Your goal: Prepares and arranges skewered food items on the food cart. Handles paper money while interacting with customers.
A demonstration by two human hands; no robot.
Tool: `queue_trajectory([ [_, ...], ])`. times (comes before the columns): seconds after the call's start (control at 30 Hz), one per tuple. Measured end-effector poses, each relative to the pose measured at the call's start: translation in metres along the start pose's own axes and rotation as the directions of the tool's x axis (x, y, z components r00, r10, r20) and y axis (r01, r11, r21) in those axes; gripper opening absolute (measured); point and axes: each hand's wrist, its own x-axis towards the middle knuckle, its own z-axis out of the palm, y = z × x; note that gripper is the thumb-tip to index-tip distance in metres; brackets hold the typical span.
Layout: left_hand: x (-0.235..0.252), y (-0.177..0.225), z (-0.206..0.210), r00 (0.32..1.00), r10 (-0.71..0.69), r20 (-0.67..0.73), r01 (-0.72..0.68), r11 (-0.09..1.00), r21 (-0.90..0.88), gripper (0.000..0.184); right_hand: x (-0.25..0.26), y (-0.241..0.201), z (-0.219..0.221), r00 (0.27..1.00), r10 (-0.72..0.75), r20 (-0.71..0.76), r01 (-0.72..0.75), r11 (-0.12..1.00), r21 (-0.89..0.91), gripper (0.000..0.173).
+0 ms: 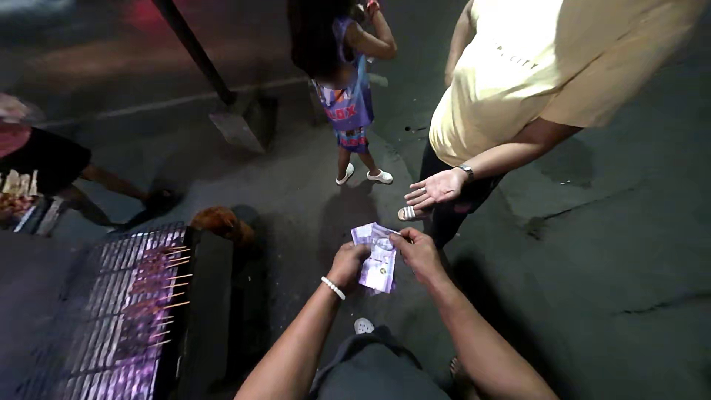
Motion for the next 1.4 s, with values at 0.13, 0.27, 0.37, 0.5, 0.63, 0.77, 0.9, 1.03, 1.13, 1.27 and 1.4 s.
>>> queue_trajectory([
  [0.13,0.018,0.003,-0.004,0.999,0.014,-0.029,-0.014,1.000,-0.002,0.026,0.002,0.001,-0.025,0.992,0.016,0.128,-0.023,0.998,0.052,0.015],
  [0.27,0.022,0.007,0.005,0.993,0.003,0.119,-0.016,0.995,0.101,0.028,0.006,0.005,-0.026,0.996,-0.015,0.093,0.017,1.000,-0.018,0.015],
  [0.37,0.023,0.012,0.019,0.979,-0.001,0.205,-0.029,0.989,0.148,0.037,0.012,0.008,-0.026,0.999,0.051,0.003,-0.051,0.998,0.033,0.019],
  [0.5,0.032,0.018,0.047,0.976,0.004,0.217,-0.057,0.970,0.238,0.034,0.020,0.002,-0.046,0.997,0.038,-0.066,-0.041,0.998,-0.046,0.023],
  [0.63,0.053,0.038,0.091,0.996,-0.058,0.071,0.046,0.986,0.158,0.019,0.027,-0.022,-0.089,0.987,0.158,-0.019,-0.159,0.966,-0.203,0.032],
  [0.77,0.096,0.050,0.140,0.996,-0.089,0.015,0.088,0.995,0.041,0.025,0.031,-0.050,-0.135,0.978,0.203,-0.037,-0.199,0.882,-0.427,0.023],
  [0.9,0.133,0.055,0.167,0.993,-0.069,-0.099,0.104,0.909,0.403,0.041,0.039,-0.083,-0.152,0.998,0.050,-0.023,-0.055,0.837,-0.545,0.024],
  [1.03,0.137,0.059,0.179,0.990,0.018,-0.137,0.067,0.808,0.585,0.039,0.064,-0.100,-0.142,1.000,0.004,0.026,0.011,0.843,-0.539,0.017],
  [1.13,0.142,0.059,0.180,0.987,0.014,-0.159,0.093,0.759,0.644,0.036,0.093,-0.101,-0.128,1.000,0.001,0.030,0.020,0.732,-0.681,0.014],
  [1.27,0.150,0.054,0.178,0.990,-0.045,-0.135,0.116,0.806,0.580,0.032,0.126,-0.087,-0.115,0.986,-0.055,0.159,0.168,0.411,-0.896,0.023],
  [1.4,0.143,0.054,0.169,0.996,-0.072,-0.058,0.090,0.899,0.430,0.040,0.134,-0.073,-0.104,0.974,-0.001,0.227,0.225,0.139,-0.964,0.037],
])
